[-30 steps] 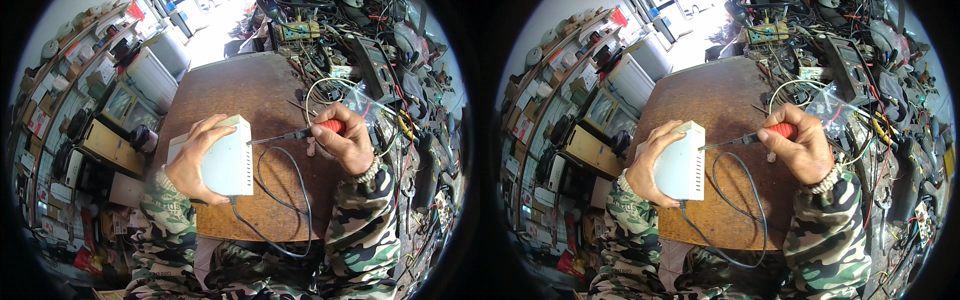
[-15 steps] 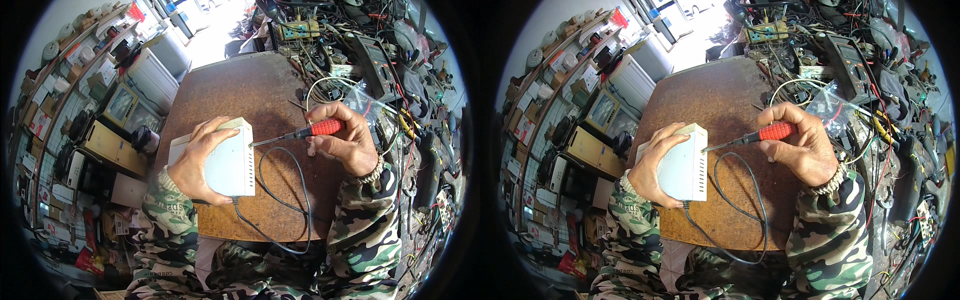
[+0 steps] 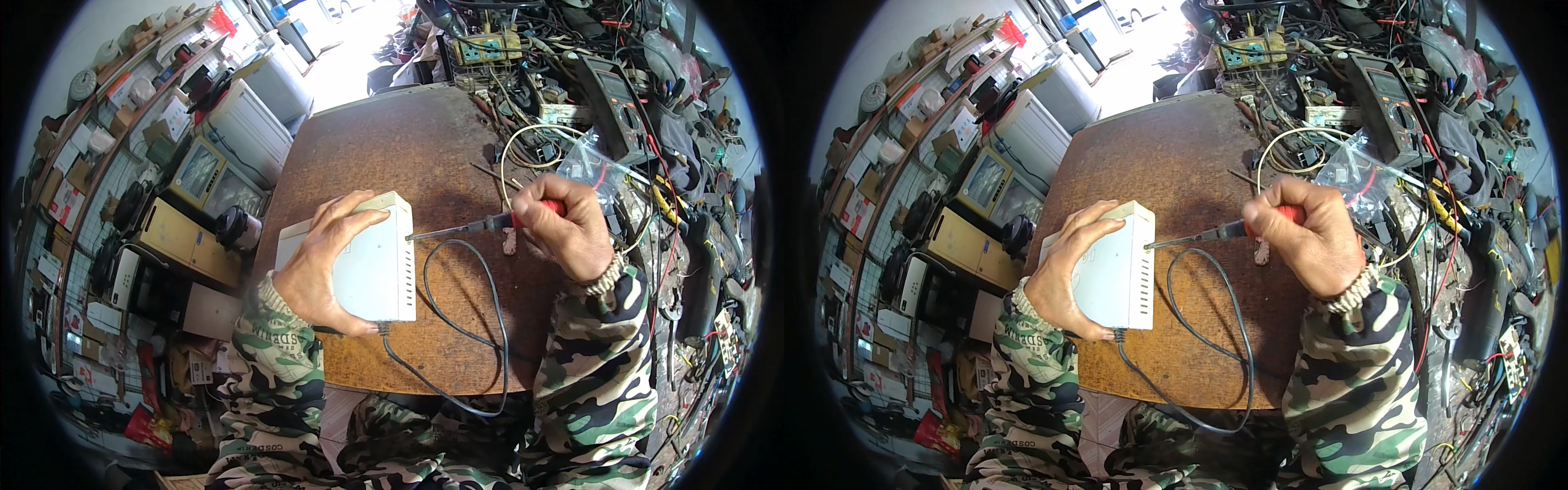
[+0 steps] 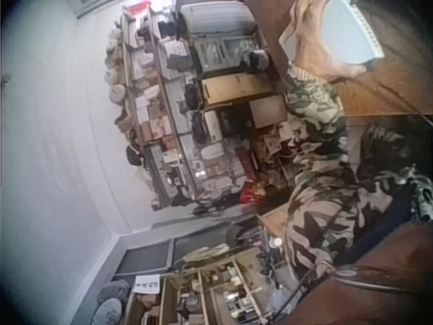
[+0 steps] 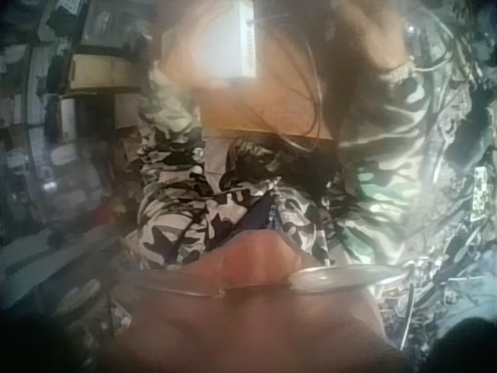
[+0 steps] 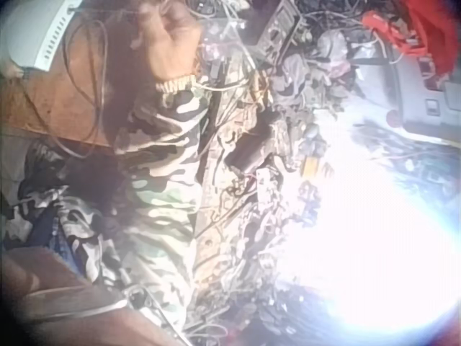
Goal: The person uses a screwdriver to remove screws from the casing of a white electronic device. They then separate the casing halves to reveal the internal circuit board and components.
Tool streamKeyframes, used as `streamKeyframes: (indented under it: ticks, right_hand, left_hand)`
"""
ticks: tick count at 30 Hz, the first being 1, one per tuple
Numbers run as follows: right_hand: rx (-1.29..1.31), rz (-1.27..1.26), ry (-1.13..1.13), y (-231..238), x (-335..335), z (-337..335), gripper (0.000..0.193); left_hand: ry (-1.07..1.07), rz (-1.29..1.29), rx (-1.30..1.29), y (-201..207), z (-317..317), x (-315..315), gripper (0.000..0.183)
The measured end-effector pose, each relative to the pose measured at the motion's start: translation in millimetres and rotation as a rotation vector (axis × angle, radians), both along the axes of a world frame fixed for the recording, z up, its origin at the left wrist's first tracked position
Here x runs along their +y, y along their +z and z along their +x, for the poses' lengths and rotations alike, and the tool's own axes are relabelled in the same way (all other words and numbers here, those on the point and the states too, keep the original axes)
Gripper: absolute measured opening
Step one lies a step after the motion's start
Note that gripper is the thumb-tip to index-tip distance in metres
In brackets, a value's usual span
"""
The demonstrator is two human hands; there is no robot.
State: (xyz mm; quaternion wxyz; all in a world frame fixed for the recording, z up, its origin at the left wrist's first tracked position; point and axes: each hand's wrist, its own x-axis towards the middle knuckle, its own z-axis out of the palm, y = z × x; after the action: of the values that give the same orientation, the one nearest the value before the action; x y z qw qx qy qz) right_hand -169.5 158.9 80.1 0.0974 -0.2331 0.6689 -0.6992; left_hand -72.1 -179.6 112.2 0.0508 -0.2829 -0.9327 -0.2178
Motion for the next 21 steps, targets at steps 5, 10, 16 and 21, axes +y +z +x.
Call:
streamKeyframes:
  ticks: [5,10,16,21]
  right_hand:
    - [-0.14,0.055,-0.03,12,-3,8,0.017]
    - [-0.069,-0.085,0.013,-2,0,2,0.02]
    - [-0.134,0.024,0.058,-3,3,-5,0.016]
    - [-0.107,-0.089,-0.022,2,-9,5,0.018]
  left_hand:
    - [0.01,-0.004,-0.003,2,1,-1,0.128]
    - [-0.002,0.0,0.011,0,-2,1,0.129]
    - [0.05,-0.015,0.037,-1,2,-2,0.131]
    - [0.066,-0.02,0.02,-3,0,-1,0.131]
